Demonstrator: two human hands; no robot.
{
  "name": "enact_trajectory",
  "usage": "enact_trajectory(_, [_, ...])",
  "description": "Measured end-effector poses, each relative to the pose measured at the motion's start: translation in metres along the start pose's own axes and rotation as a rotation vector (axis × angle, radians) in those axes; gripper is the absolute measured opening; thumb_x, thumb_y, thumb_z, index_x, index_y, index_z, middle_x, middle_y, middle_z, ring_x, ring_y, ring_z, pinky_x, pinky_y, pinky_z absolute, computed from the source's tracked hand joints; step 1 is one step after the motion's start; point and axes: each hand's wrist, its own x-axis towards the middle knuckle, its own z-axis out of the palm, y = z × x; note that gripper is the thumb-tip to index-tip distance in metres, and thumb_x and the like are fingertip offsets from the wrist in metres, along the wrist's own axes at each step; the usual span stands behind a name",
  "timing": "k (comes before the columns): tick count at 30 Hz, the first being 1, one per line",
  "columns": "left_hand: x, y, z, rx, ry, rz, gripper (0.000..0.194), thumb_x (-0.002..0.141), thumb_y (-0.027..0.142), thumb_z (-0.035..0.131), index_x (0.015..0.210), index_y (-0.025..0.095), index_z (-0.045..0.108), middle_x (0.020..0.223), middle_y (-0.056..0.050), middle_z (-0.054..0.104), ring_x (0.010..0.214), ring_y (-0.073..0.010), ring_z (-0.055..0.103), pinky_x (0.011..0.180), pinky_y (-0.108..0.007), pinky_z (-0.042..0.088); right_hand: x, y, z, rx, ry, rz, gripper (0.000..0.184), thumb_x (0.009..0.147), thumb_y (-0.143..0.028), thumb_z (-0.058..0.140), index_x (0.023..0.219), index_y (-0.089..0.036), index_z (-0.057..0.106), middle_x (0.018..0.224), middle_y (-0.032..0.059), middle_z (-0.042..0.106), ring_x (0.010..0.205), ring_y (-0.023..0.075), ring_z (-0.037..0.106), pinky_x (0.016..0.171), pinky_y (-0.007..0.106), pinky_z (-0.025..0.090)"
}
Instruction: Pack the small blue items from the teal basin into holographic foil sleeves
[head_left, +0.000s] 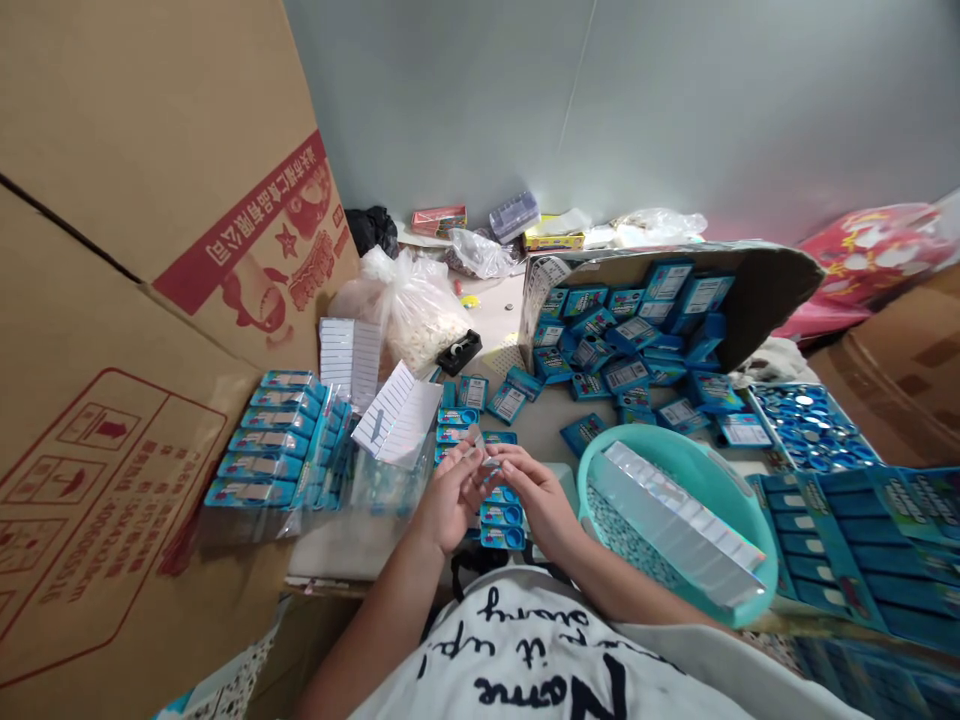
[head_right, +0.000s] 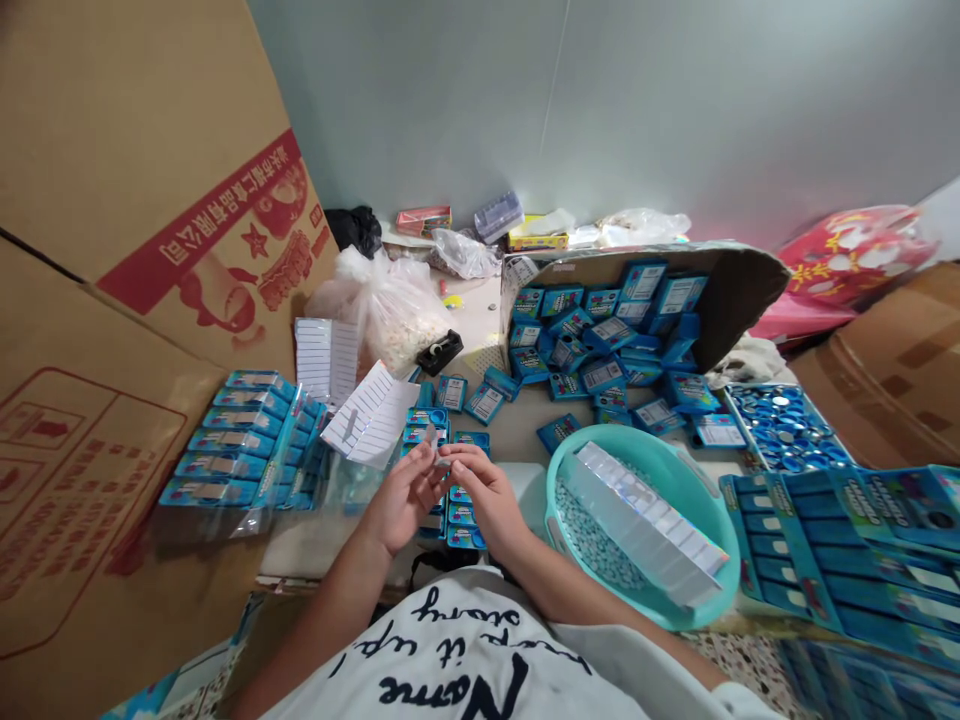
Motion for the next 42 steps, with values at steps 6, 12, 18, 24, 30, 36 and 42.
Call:
enact_trajectory(6, [0.002, 0.004, 0.0, 0.362, 0.137, 0.339, 0.064, 0.076, 0.029, 0.08, 0.129, 0.02, 0.047, 0.087, -0.003, 0.074, 0.086, -0.0164, 0.072, 0.083, -0.028, 0.054, 0.004, 0.005, -0.006, -0.032, 0.008, 0.134, 0.026, 0.08, -0.046, 0.073, 0.097, -0.027, 0.077, 0.118, 0.0066, 0.068, 0.107, 0.0265, 0.06, 0.087, 0.037, 0.049])
enact_trajectory(12, [-0.007, 0.019, -0.001, 0.73, 0.095, 0.484, 0.077, 0.078, 0.033, 0.077, 0.144, 0.022, 0.039, 0.077, 0.0, 0.072, 0.072, -0.0167, 0.069, 0.072, -0.027, 0.052, 0.019, 0.003, -0.022, 0.03, 0.306, 0.136, 0.041, 0.074, -0.05, 0.076, 0.106, -0.024, 0.073, 0.1, 0.0068, 0.071, 0.089, 0.024, 0.065, 0.079, 0.037, 0.051])
enact_trajectory(18, [0.005, 0.028, -0.014, 0.958, -0.099, 0.204, 0.074, 0.075, 0.026, 0.075, 0.144, 0.019, 0.046, 0.078, -0.005, 0.075, 0.071, -0.0201, 0.07, 0.066, -0.03, 0.053, 0.042, -0.017, -0.011, -0.291, -0.105, 0.048, 0.036, 0.074, -0.05, 0.077, 0.093, -0.02, 0.072, 0.084, 0.0037, 0.07, 0.078, 0.0201, 0.062, 0.071, 0.031, 0.049])
enact_trajectory(24, [0.025, 0.035, -0.011, 0.909, -0.08, 0.111, 0.068, 0.071, 0.027, 0.079, 0.134, 0.018, 0.056, 0.084, -0.007, 0.074, 0.064, -0.0196, 0.071, 0.06, -0.031, 0.056, 0.058, -0.014, -0.01, -0.302, -0.026, -0.038, 0.031, 0.076, -0.049, 0.074, 0.075, -0.019, 0.069, 0.066, 0.001, 0.065, 0.061, 0.0164, 0.055, 0.058, 0.028, 0.041])
enact_trajectory(30, [0.05, 0.053, -0.023, 1.055, -0.075, 0.068, 0.032, 0.071, 0.041, 0.079, 0.089, 0.015, 0.074, 0.077, -0.007, 0.072, 0.063, -0.0183, 0.067, 0.057, -0.028, 0.052, 0.071, 0.001, -0.006, -0.164, 0.133, 0.003, 0.03, 0.067, -0.045, 0.083, 0.072, -0.018, 0.072, 0.071, 0.0048, 0.069, 0.068, 0.0189, 0.059, 0.065, 0.032, 0.046])
enact_trajectory(36, [0.074, 0.084, -0.028, 1.214, -0.144, 0.089, 0.028, 0.079, 0.042, 0.068, 0.081, 0.015, 0.075, 0.073, -0.005, 0.071, 0.058, -0.0141, 0.059, 0.058, -0.026, 0.045, 0.087, 0.018, -0.006, -0.012, 0.262, 0.075, 0.035, 0.061, -0.047, 0.086, 0.077, -0.018, 0.074, 0.071, 0.0039, 0.068, 0.07, 0.0193, 0.059, 0.066, 0.031, 0.047])
enact_trajectory(42, [0.107, 0.086, -0.032, 1.362, -0.037, 0.142, 0.036, 0.08, 0.029, 0.065, 0.114, 0.015, 0.064, 0.074, -0.002, 0.07, 0.068, -0.0174, 0.064, 0.064, -0.026, 0.046, 0.102, 0.05, -0.009, 0.079, 0.378, 0.223, 0.041, 0.055, -0.048, 0.086, 0.077, -0.017, 0.073, 0.066, 0.0014, 0.065, 0.064, 0.0155, 0.056, 0.06, 0.027, 0.041])
